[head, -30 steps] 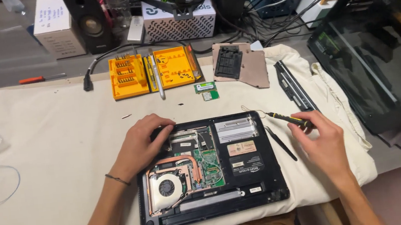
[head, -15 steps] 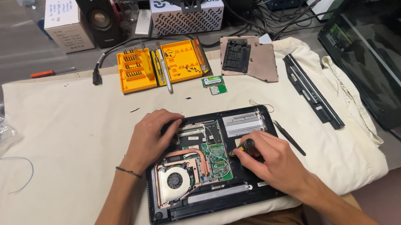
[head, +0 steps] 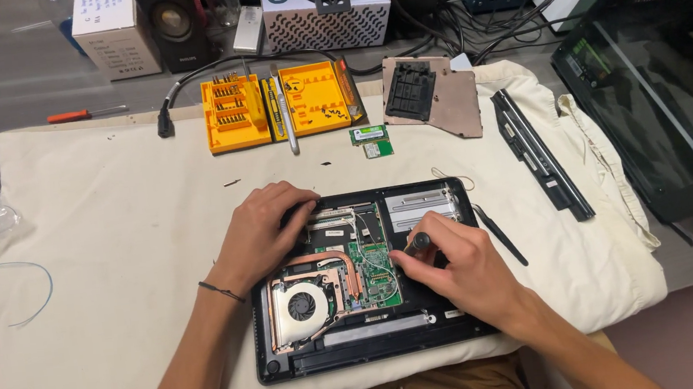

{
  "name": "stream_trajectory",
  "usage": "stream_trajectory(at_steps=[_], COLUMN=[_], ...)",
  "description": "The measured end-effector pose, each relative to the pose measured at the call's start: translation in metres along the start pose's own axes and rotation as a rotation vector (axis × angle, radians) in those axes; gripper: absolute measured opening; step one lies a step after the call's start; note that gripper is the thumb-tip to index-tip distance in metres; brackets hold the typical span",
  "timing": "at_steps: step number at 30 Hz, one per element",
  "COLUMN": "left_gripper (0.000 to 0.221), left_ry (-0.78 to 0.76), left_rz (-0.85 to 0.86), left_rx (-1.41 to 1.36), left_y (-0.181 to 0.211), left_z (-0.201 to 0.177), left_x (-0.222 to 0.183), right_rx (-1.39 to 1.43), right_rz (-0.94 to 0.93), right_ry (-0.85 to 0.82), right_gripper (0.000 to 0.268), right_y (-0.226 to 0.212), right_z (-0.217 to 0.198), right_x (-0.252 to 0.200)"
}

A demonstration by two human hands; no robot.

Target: Disassembling a laptop by removing internal screws and components using a precision screwdriver and tweezers.

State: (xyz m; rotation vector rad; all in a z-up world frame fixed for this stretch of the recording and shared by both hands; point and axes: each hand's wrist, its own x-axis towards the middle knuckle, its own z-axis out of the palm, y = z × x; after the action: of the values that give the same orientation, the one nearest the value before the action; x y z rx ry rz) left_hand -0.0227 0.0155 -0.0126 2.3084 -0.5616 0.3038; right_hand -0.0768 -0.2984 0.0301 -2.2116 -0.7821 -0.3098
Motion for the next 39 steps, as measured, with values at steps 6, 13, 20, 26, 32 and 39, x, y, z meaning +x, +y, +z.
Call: stream_trajectory(at_steps=[6, 13, 20, 26, 32, 39], left_gripper=[0.018, 0.018, 0.019, 0.019, 0.02, 0.019], left_ry=[-0.014, -0.034, -0.046, -0.049, -0.063, -0.054], left_rz=[-0.007, 0.0, -0.004, 0.012, 0.008, 0.021], left_rx=[0.009, 0.031, 0.086, 0.128, 0.141, 0.164], left_y=[0.002, 0.004, 0.002, 0.0, -0.001, -0.004], left_z=[-0.002, -0.003, 0.002, 0.006, 0.006, 0.009], left_x=[0.001, 0.001, 0.002, 0.001, 0.001, 0.001], right_rx=[-0.086, -0.029, -0.014, 0.061, 0.1, -0.088], right_rz=[-0.029, -0.072, -0.116, -0.224, -0.215, -0.235], right_ry=[0.013, -0.124, -0.127, -0.243, -0.344, -0.111], right_gripper=[0.023, 0.042, 0.053, 0.039, 0.039, 0.034], right_y=[0.004, -0.021, -0.014, -0.016, -0.017, 0.019], right_z=[0.008, -0.014, -0.01, -0.023, -0.033, 0.0], right_x=[-0.004, 0.007, 0.005, 0.018, 0.025, 0.004])
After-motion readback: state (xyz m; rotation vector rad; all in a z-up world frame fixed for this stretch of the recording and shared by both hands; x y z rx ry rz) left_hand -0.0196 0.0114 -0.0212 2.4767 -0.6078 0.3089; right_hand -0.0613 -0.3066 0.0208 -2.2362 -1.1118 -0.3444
